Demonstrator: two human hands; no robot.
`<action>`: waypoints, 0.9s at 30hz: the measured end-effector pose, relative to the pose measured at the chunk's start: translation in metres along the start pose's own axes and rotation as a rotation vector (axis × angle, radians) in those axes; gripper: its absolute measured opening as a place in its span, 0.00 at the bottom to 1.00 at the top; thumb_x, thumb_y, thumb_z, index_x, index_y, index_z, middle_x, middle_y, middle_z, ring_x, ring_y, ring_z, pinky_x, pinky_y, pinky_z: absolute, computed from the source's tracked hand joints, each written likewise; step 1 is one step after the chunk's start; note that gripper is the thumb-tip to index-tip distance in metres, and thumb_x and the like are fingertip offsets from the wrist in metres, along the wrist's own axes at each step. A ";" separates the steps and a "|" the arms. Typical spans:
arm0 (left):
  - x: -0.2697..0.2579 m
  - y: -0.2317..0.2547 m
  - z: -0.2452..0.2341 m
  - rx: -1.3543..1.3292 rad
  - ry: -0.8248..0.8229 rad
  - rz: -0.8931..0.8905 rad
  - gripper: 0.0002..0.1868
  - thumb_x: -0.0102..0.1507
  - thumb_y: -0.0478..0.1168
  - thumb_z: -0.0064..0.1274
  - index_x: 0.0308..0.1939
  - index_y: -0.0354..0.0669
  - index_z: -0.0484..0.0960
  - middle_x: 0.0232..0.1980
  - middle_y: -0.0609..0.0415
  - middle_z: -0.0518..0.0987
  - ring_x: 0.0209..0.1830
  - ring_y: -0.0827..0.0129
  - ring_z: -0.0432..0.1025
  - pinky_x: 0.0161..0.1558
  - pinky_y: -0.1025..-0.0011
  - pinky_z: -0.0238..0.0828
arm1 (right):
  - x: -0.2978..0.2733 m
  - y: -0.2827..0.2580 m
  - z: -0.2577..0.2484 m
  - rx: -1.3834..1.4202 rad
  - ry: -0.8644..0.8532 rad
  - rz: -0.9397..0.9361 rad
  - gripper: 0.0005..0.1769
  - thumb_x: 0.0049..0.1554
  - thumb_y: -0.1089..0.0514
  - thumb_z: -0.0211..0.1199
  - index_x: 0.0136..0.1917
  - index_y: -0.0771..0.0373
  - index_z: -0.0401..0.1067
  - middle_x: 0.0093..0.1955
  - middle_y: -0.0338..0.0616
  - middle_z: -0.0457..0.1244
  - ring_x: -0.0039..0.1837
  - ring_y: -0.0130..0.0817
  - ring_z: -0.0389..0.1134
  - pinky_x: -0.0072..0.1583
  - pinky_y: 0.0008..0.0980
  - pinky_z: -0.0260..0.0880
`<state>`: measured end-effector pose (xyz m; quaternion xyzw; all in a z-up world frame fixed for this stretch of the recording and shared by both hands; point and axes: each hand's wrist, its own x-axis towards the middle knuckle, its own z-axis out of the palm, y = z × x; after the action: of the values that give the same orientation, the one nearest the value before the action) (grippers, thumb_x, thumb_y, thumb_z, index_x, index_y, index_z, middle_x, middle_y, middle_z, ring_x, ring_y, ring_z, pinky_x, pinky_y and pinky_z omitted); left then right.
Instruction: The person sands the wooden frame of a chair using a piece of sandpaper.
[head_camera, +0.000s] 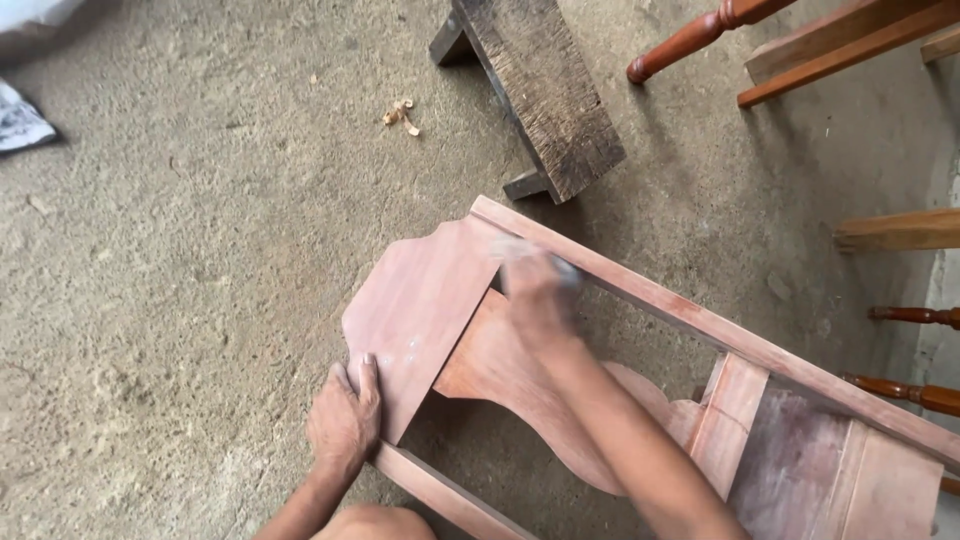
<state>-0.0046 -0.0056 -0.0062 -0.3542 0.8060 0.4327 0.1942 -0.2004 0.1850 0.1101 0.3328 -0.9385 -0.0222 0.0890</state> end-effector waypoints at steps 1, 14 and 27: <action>0.000 0.005 -0.005 0.000 0.007 0.006 0.33 0.70 0.66 0.35 0.36 0.38 0.74 0.28 0.39 0.77 0.30 0.51 0.72 0.40 0.49 0.69 | 0.008 -0.001 0.031 -0.001 0.010 0.000 0.13 0.65 0.65 0.53 0.58 0.68 0.76 0.48 0.57 0.72 0.52 0.46 0.75 0.48 0.44 0.79; -0.009 0.014 -0.014 0.004 -0.075 -0.113 0.34 0.68 0.67 0.35 0.42 0.37 0.75 0.39 0.31 0.81 0.43 0.39 0.77 0.50 0.44 0.70 | 0.026 0.007 0.049 0.415 -0.279 -0.014 0.18 0.66 0.60 0.48 0.65 0.66 0.71 0.67 0.58 0.65 0.68 0.52 0.67 0.66 0.45 0.72; -0.008 0.023 -0.017 0.021 -0.068 -0.135 0.34 0.68 0.67 0.35 0.47 0.38 0.76 0.42 0.29 0.82 0.47 0.36 0.78 0.53 0.44 0.70 | 0.022 0.016 0.050 0.214 -0.177 0.009 0.17 0.64 0.67 0.49 0.60 0.71 0.75 0.58 0.61 0.70 0.65 0.57 0.70 0.62 0.45 0.76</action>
<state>-0.0166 -0.0079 0.0212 -0.3907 0.7778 0.4219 0.2538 -0.2359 0.1829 0.0661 0.3328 -0.9412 0.0491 -0.0302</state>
